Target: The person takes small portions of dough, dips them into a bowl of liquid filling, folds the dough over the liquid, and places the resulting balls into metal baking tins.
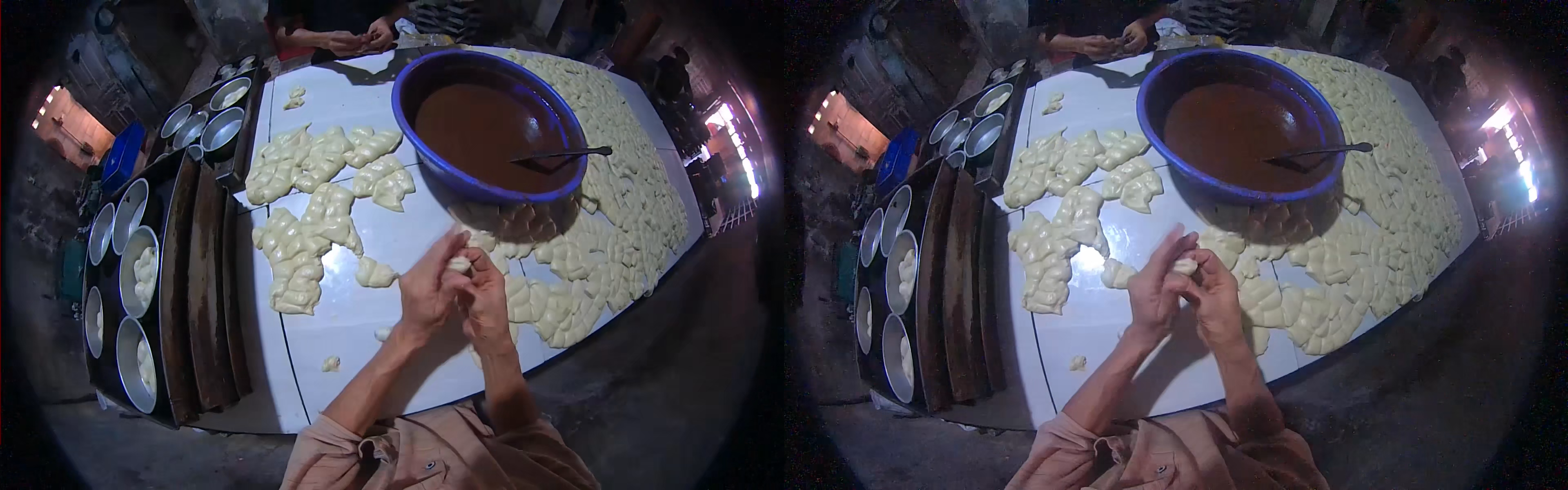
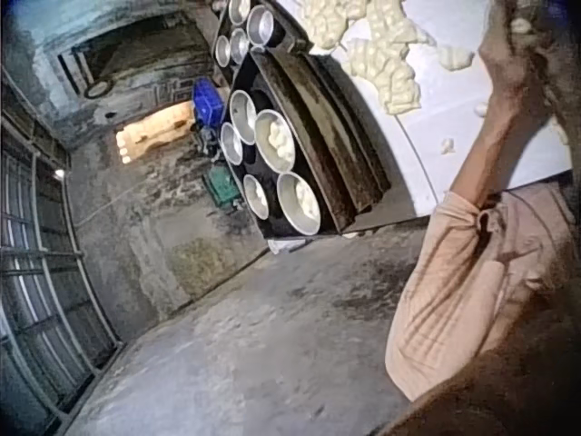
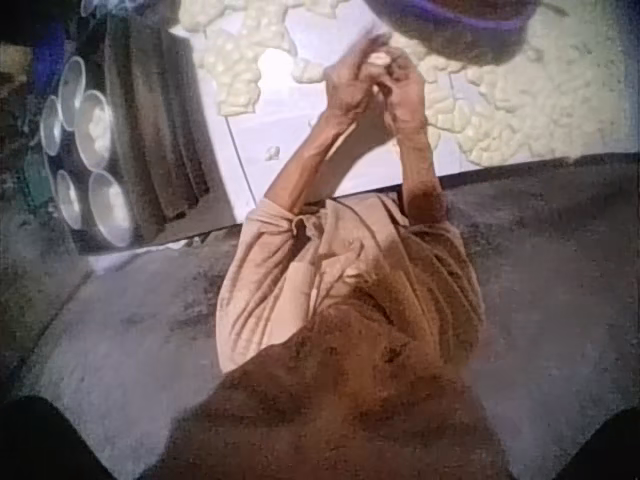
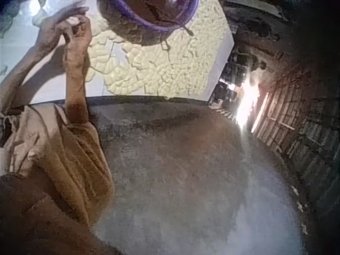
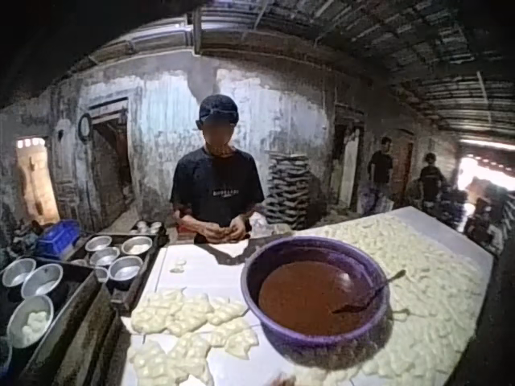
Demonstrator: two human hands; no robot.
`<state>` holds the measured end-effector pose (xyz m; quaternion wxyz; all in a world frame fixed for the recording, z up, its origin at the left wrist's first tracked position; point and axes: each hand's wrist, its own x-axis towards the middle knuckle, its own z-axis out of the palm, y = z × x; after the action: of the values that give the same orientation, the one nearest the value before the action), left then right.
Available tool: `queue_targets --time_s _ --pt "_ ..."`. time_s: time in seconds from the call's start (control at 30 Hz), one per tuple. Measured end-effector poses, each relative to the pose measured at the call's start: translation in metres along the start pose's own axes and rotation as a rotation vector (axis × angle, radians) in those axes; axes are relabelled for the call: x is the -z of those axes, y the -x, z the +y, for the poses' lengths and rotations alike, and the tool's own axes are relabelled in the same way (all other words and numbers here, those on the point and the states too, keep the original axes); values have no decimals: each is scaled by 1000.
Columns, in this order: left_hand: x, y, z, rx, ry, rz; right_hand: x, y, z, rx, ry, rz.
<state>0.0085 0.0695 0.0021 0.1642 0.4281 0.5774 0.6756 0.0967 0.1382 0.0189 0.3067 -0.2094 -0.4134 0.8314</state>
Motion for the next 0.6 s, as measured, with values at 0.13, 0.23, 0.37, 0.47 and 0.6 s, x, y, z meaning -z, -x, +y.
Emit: queue_targets --time_s 0.13,0.23,0.37,0.47,0.6 --pt "-39 -6 -16 -75 368 231 -5 -13 -25 -40 -109 -48" --pt "-41 -3 -20 127 470 153 -2 -42 -45 -4 -8 -90" --pt "-20 4 -17 464 420 15 27 -125 -100 157 510 -61" --pt "7 5 -20 589 256 59 51 -189 -115 90 1124 -172" --pt "20 8 -19 603 203 92 82 -227 -97 -134 1840 -569"
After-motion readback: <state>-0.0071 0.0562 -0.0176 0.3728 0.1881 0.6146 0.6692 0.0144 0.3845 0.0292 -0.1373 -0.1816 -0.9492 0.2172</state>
